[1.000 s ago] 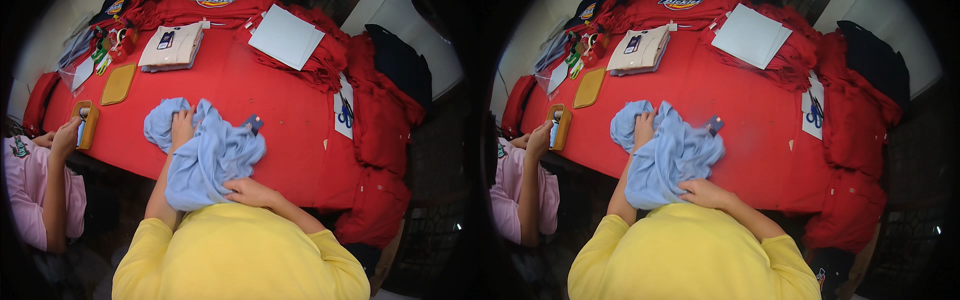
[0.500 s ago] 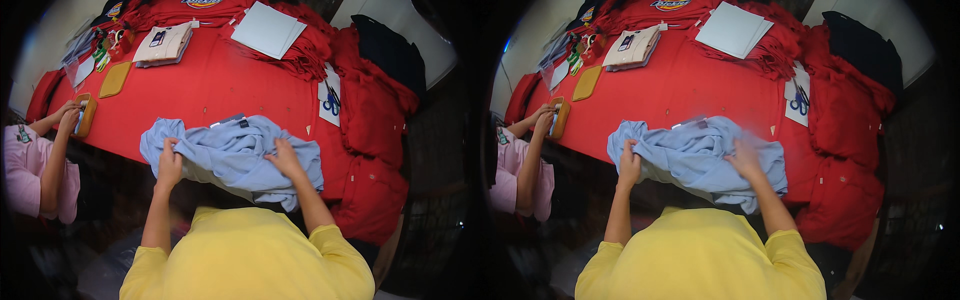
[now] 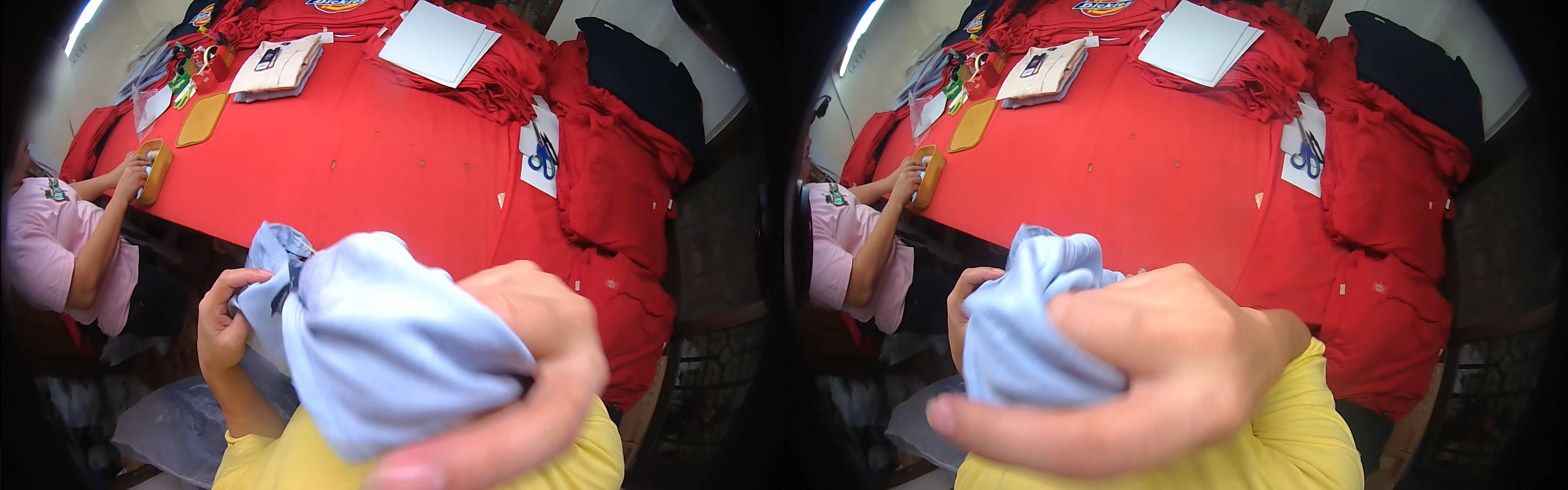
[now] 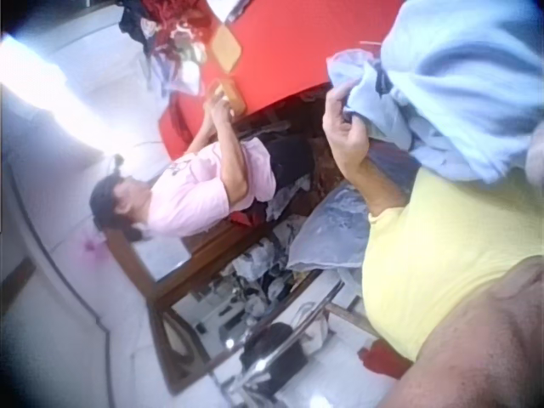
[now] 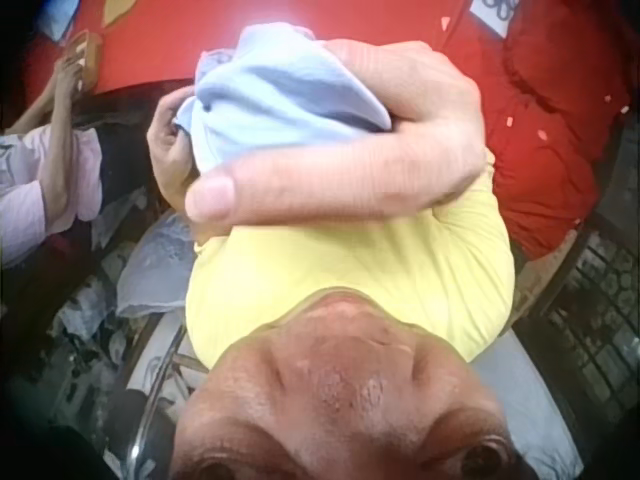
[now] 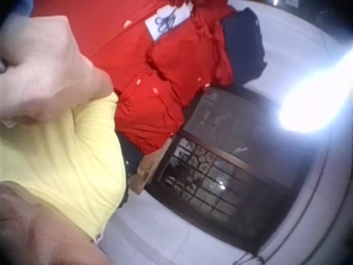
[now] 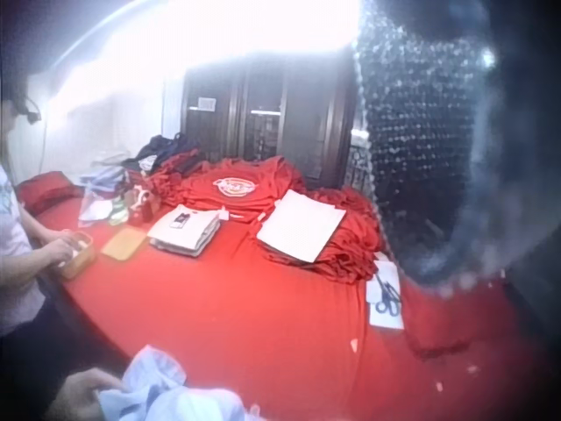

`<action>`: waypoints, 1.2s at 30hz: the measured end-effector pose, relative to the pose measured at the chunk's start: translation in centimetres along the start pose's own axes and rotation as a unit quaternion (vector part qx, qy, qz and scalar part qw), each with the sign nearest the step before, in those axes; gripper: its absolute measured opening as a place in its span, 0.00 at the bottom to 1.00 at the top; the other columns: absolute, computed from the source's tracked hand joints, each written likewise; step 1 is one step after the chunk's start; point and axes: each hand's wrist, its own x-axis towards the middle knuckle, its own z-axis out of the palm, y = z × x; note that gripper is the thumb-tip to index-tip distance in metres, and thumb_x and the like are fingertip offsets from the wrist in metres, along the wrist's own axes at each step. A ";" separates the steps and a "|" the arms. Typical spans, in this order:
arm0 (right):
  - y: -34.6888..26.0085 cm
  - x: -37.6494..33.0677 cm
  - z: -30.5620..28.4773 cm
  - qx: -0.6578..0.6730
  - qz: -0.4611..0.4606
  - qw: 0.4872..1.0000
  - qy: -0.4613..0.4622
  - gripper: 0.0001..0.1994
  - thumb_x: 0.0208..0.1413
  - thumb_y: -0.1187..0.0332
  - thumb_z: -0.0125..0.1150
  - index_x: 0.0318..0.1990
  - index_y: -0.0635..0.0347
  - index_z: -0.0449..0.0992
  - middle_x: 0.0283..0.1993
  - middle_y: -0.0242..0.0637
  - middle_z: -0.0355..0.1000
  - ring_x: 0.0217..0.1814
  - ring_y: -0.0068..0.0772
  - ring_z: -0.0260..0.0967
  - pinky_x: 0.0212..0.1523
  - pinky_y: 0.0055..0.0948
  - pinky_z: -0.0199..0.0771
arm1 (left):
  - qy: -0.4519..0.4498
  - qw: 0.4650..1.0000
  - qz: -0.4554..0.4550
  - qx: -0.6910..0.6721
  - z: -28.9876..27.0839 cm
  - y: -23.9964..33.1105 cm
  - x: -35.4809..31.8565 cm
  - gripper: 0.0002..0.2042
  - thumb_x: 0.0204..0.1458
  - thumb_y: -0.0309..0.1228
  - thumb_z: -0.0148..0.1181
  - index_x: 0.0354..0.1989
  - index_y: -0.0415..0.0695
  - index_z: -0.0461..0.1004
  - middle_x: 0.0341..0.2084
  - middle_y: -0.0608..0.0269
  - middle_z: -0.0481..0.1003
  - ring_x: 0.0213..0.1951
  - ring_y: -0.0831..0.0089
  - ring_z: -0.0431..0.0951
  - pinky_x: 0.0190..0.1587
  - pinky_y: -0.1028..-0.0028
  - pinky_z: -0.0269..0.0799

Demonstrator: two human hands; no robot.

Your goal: The person folds a light blue button-down shirt over a white board and then folds a beige button-down shirt.

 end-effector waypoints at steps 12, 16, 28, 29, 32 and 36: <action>1.2 -0.6 1.3 -0.096 -0.178 0.976 -0.082 0.22 0.35 0.69 0.74 0.39 0.70 0.76 0.33 0.43 0.75 0.33 0.33 0.75 0.33 0.26 0.73 | 0.034 0.998 -0.050 -0.011 2.5 4.7 -1.1 0.16 0.42 0.13 0.45 0.40 0.34 0.74 0.37 0.55 0.78 0.40 0.72 0.77 0.47 0.76 0.70; 2.0 -0.4 1.0 -0.115 -0.183 0.973 -0.078 0.22 0.36 0.69 0.73 0.40 0.69 0.76 0.33 0.43 0.75 0.33 0.34 0.74 0.33 0.27 0.73 | 0.029 0.999 0.022 -0.005 2.8 1.9 -0.2 0.17 0.39 0.12 0.44 0.39 0.32 0.74 0.36 0.54 0.78 0.39 0.73 0.77 0.46 0.78 0.69; 1.9 -0.9 0.4 -0.129 -0.203 0.967 -0.087 0.22 0.38 0.68 0.72 0.42 0.67 0.75 0.33 0.42 0.74 0.32 0.35 0.74 0.31 0.29 0.72 | 0.055 0.998 -0.011 -0.007 2.5 1.7 -1.6 0.20 0.36 0.12 0.41 0.38 0.34 0.75 0.35 0.54 0.78 0.39 0.71 0.76 0.47 0.77 0.68; 1.9 -1.0 -0.1 -0.135 -0.199 0.967 -0.085 0.22 0.38 0.68 0.72 0.43 0.67 0.75 0.33 0.41 0.74 0.32 0.35 0.74 0.31 0.29 0.72 | 0.061 0.998 -0.020 -0.027 2.7 1.3 -1.6 0.20 0.36 0.12 0.41 0.38 0.34 0.75 0.35 0.54 0.78 0.39 0.71 0.76 0.47 0.77 0.67; 2.0 -1.5 -1.4 -0.147 -0.182 0.970 -0.068 0.22 0.38 0.68 0.72 0.43 0.66 0.75 0.33 0.41 0.74 0.32 0.36 0.74 0.31 0.29 0.72 | 0.088 0.995 -0.020 -0.035 3.5 1.2 -1.7 0.18 0.37 0.12 0.42 0.37 0.34 0.75 0.34 0.55 0.78 0.39 0.72 0.76 0.46 0.79 0.67; 2.3 -1.2 -0.9 -0.133 -0.192 0.970 -0.073 0.22 0.39 0.68 0.72 0.44 0.65 0.75 0.32 0.41 0.74 0.31 0.36 0.74 0.31 0.30 0.72 | 0.061 0.997 0.031 0.017 3.0 1.8 -1.3 0.18 0.38 0.13 0.44 0.37 0.34 0.75 0.34 0.56 0.78 0.39 0.72 0.76 0.45 0.79 0.67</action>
